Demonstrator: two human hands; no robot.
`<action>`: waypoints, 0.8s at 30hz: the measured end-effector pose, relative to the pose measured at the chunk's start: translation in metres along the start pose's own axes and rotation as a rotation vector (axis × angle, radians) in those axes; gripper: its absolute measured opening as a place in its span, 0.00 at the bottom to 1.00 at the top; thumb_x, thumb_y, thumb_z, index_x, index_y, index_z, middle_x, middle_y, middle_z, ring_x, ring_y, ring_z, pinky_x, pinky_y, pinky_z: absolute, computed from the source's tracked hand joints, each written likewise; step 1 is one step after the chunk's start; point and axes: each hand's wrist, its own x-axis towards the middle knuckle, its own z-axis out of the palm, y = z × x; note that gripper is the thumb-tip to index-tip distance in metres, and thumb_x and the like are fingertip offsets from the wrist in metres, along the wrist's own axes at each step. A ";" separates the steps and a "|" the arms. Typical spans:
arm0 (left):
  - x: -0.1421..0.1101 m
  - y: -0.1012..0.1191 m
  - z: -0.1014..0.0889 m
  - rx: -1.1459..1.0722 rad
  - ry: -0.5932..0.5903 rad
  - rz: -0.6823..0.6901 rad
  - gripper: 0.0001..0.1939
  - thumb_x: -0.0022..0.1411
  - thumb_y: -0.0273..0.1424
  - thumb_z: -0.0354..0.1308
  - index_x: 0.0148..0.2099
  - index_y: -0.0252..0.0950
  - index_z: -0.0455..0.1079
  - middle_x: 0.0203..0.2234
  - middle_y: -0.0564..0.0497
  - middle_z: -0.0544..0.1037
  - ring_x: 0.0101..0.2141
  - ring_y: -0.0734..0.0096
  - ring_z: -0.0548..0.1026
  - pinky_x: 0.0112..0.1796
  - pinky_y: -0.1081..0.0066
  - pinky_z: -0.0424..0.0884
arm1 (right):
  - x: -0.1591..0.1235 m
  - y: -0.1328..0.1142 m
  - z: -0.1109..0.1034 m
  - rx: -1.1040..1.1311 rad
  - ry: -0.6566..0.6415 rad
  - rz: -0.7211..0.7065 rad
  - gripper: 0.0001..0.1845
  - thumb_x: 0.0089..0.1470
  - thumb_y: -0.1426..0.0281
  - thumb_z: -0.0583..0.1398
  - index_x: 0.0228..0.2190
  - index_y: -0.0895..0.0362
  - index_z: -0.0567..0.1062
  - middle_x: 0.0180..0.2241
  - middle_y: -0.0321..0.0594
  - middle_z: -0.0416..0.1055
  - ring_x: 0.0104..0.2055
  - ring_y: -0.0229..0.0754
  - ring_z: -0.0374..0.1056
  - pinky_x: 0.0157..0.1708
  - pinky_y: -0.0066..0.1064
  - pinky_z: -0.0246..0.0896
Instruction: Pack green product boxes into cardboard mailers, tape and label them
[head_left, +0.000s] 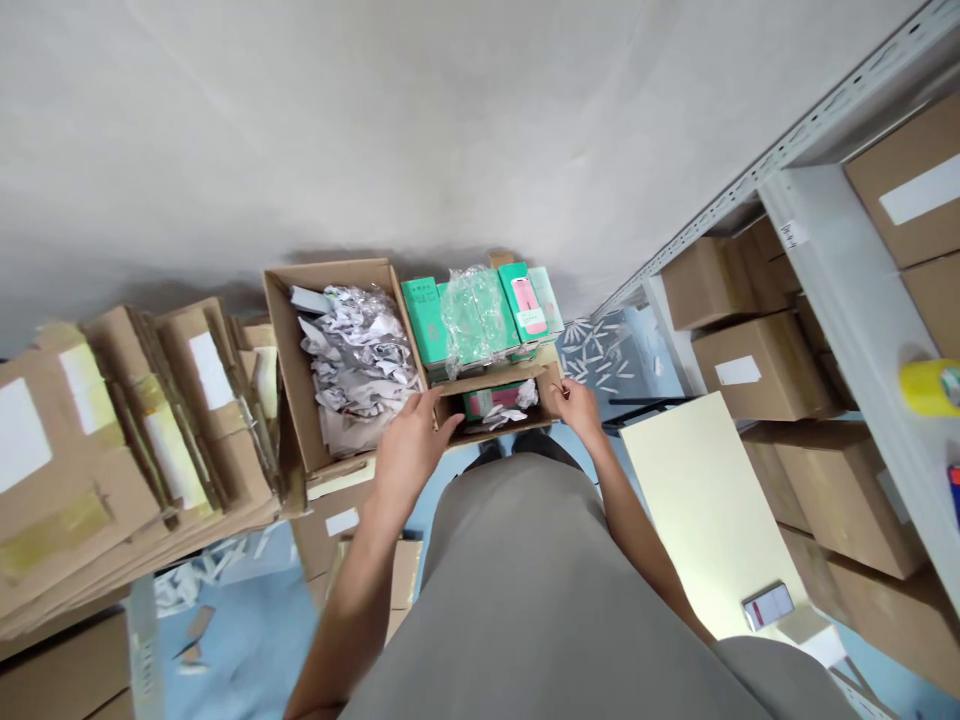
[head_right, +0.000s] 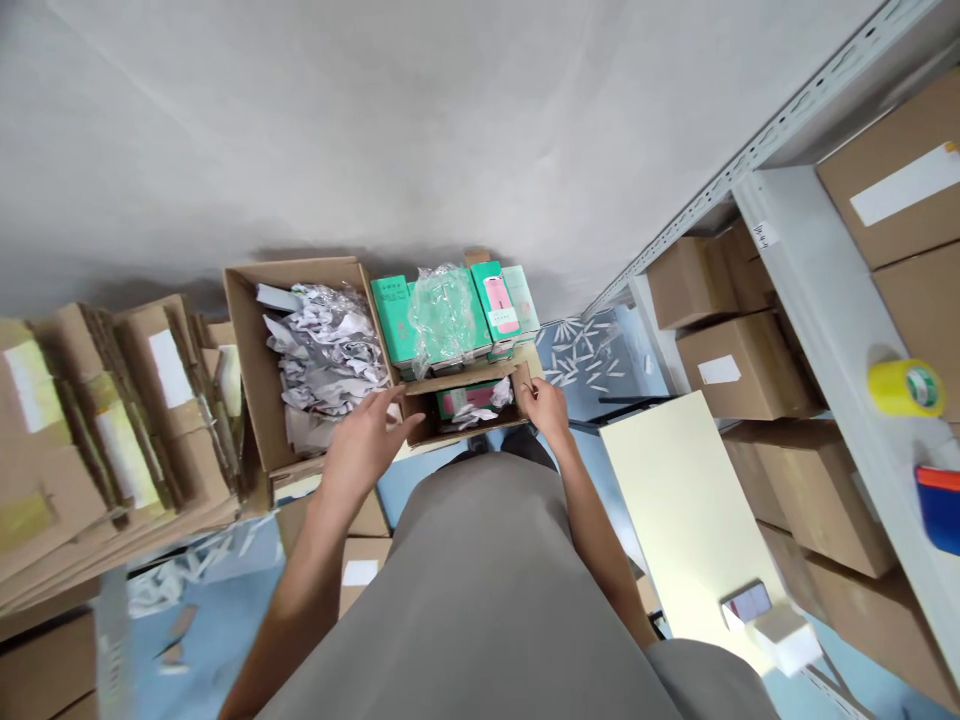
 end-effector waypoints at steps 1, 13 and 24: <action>-0.001 -0.003 0.005 0.056 -0.013 -0.063 0.22 0.76 0.41 0.58 0.65 0.37 0.74 0.54 0.37 0.82 0.44 0.50 0.84 0.43 0.61 0.76 | -0.002 0.000 0.000 -0.003 0.005 0.007 0.16 0.68 0.61 0.57 0.27 0.52 0.68 0.26 0.37 0.70 0.30 0.43 0.62 0.32 0.32 0.46; 0.011 0.000 0.059 0.195 -0.125 0.046 0.21 0.79 0.43 0.52 0.52 0.36 0.83 0.46 0.38 0.83 0.41 0.52 0.83 0.35 0.66 0.69 | -0.100 0.079 -0.008 0.111 0.183 0.265 0.21 0.66 0.56 0.55 0.24 0.50 0.60 0.22 0.34 0.65 0.27 0.42 0.60 0.32 0.32 0.51; 0.022 0.137 0.119 0.215 -0.111 0.297 0.13 0.71 0.36 0.57 0.39 0.39 0.81 0.42 0.43 0.85 0.34 0.57 0.81 0.33 0.66 0.66 | -0.182 0.172 -0.051 0.352 0.421 0.426 0.27 0.66 0.47 0.52 0.22 0.49 0.56 0.20 0.33 0.61 0.26 0.40 0.54 0.30 0.33 0.53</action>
